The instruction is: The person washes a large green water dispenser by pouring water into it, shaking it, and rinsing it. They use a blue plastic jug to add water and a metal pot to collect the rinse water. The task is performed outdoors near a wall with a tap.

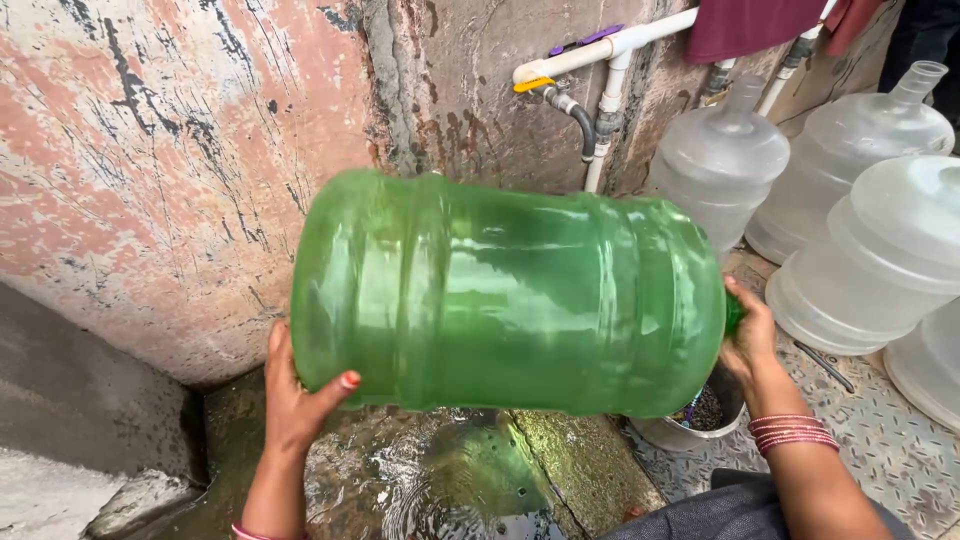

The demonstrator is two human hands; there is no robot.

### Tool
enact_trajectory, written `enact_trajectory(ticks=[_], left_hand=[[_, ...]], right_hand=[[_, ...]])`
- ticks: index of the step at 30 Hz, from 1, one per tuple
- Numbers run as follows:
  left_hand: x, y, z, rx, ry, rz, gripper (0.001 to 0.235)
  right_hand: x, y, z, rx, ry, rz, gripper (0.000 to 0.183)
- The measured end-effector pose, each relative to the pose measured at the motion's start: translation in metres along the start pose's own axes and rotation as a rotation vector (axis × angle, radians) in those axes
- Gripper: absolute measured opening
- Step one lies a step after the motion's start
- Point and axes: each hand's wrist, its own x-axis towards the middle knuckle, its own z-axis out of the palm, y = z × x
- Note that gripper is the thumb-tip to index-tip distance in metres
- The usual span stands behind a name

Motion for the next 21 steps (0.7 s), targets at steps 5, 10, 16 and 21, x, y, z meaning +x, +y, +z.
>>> enact_trajectory(ticks=[5, 10, 16, 21], left_hand=[[0.004, 0.006, 0.002, 0.238, 0.040, -0.116, 0.088], [0.020, -0.026, -0.006, 0.520, -0.072, -0.689, 0.075], [0.013, -0.036, -0.005, 0.298, 0.029, -0.474, 0.094], [0.008, -0.011, -0.033, -0.462, 0.126, -0.028, 0.090]], right_hand=[[-0.020, 0.063, -0.013, -0.685, 0.051, 0.563, 0.066], [-0.037, 0.144, -0.045, -0.938, -0.054, 0.917, 0.087], [-0.028, 0.103, -0.019, -0.813, -0.075, 0.566, 0.069], [-0.034, -0.006, 0.047, -0.204, -0.209, 0.165, 0.050]])
